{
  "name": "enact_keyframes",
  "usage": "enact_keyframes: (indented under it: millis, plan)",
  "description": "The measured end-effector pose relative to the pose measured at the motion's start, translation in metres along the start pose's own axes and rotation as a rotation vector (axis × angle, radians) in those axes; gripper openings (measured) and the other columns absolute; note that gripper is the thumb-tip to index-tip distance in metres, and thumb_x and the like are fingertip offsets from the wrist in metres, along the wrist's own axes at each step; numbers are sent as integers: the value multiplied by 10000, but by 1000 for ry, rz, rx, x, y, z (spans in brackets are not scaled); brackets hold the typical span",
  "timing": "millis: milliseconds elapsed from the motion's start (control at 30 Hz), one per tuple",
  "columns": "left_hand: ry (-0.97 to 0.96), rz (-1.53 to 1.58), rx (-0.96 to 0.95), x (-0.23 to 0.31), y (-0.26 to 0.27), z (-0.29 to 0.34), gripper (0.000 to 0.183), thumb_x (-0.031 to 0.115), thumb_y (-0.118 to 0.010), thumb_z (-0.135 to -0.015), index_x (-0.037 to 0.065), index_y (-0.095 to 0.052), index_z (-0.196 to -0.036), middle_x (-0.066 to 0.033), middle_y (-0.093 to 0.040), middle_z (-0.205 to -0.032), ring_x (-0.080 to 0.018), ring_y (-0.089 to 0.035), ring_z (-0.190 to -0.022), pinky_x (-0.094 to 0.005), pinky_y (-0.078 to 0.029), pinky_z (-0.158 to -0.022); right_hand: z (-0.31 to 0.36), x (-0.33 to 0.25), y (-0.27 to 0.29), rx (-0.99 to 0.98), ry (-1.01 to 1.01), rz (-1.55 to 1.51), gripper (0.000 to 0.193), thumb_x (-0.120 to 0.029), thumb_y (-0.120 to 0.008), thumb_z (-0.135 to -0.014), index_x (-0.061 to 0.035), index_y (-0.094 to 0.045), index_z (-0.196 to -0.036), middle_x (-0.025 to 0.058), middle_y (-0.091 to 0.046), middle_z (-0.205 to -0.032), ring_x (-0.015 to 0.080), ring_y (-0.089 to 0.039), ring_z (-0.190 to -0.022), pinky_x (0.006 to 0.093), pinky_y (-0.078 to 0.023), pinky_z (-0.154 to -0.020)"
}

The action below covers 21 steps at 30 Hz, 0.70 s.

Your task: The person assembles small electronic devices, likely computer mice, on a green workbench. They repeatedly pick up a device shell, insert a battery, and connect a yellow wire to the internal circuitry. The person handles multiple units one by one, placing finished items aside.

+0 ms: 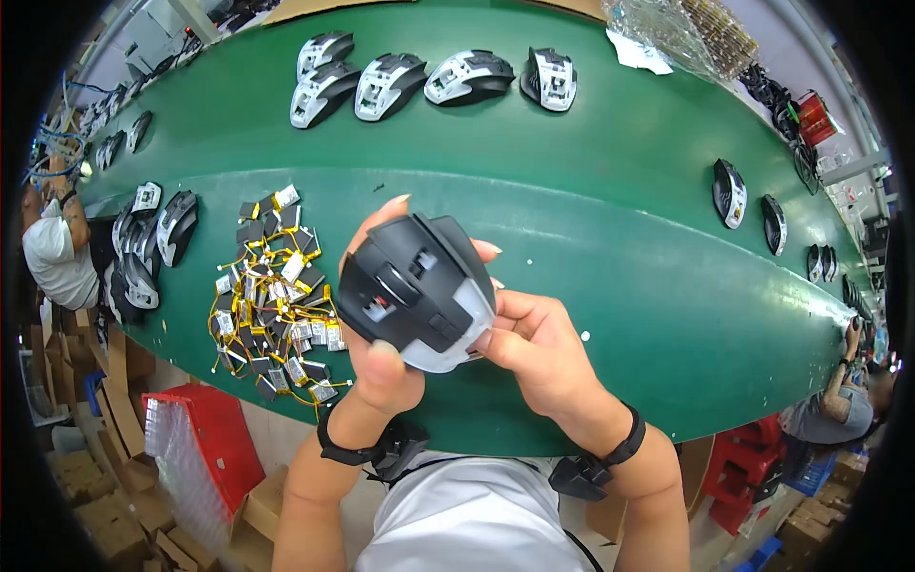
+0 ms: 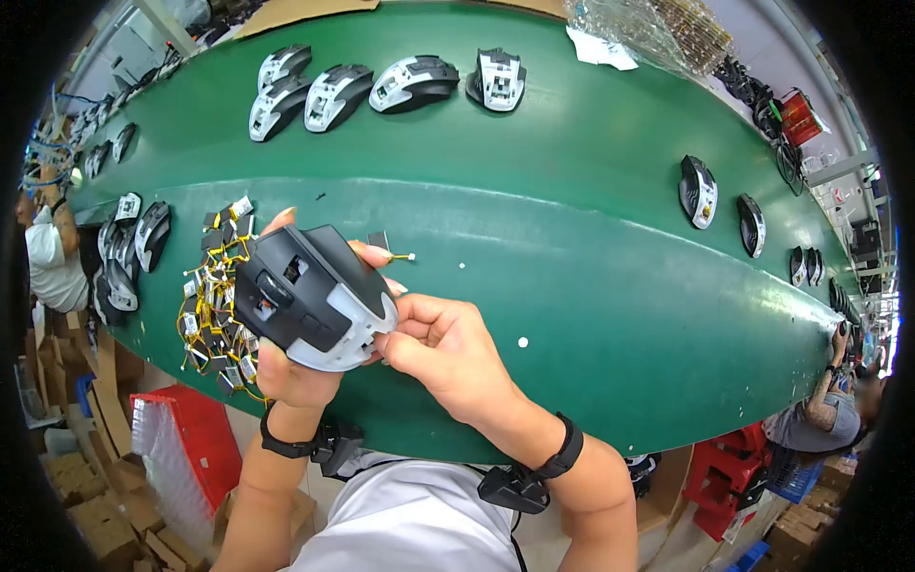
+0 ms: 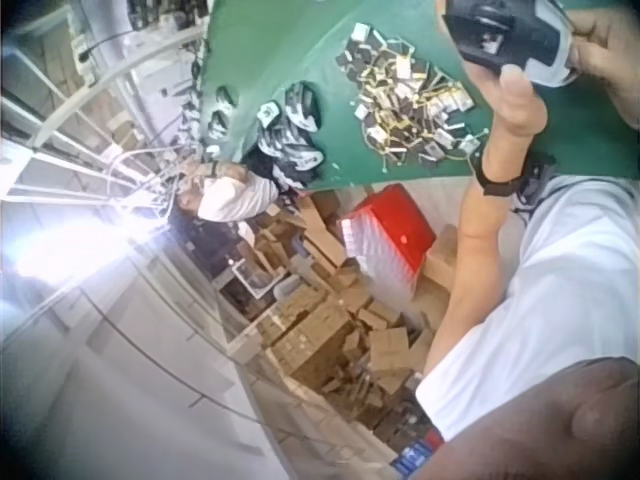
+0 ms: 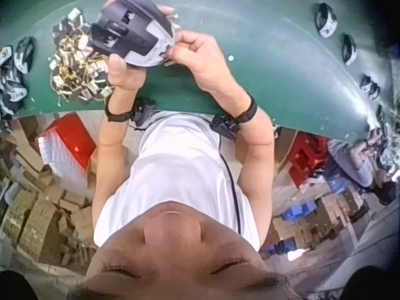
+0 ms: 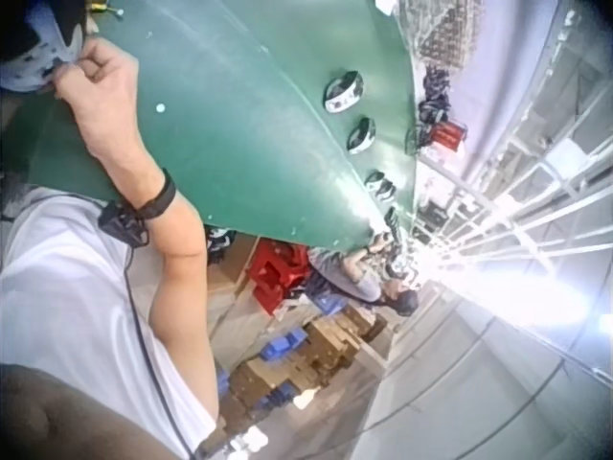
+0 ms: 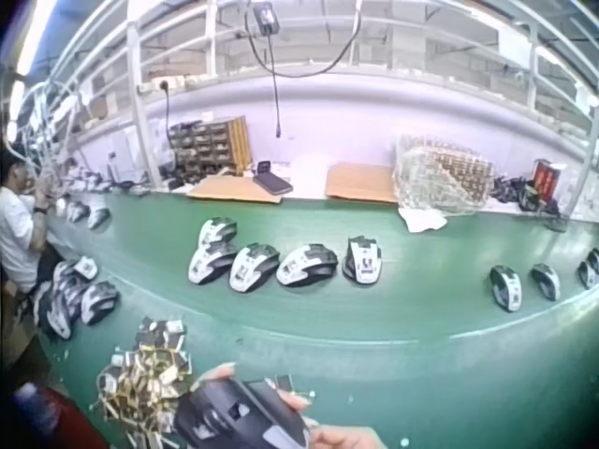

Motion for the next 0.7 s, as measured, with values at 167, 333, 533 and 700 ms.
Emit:
enact_keyframes:
  millis: [167, 333, 533, 700]
  plan:
    - [55, -8, 83, 2, 1, -6, 1052, 737, -576, -812, -9, -247, -1477, -238, -609, -1179, -312, -665, -1026, -412, -572, -838, -3, -2, -2, -31, -7, 11, 205, -86, -631, -911, 58, -626, -1057, 102, -700, -959, 133, -647, -884, 282, -499, -866]
    - [45, 238, 185, -5, 25, -16, 644, 540, -277, -983, 44, -488, -1333, -265, -657, -1124, -324, -694, -892, -458, -603, -742, 5, -31, -2, -191, -90, 457, 341, -101, -729, -860, 35, -626, -1155, 56, -709, -958, 85, -653, -885, 251, -506, -801]
    - [237, 283, 203, -9, 13, -17, 613, 519, -264, -1008, 36, -566, -1234, -234, -690, -1058, -314, -708, -883, -434, -606, -764, 2, -33, 6, 179, 460, 342, 273, -33, -668, -919, 48, -633, -1178, 139, -710, -1063, 156, -669, -974, 266, -535, -850]
    - [316, 281, 110, -17, 10, -16, 585, 508, -278, -1009, 40, -586, -1176, -198, -698, -1050, -277, -712, -895, -387, -598, -796, -3, -18, 7, 112, 351, -121, 316, -26, -626, -941, 37, -559, -1243, 182, -673, -1158, 128, -649, -867, 275, -531, -781]
Point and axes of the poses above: each hand's wrist, its own z-axis away from the middle knuckle, its own y-axis out of the back of the hand, x = y × z, the point moved 2 cm from there along -z, towards the middle knuckle
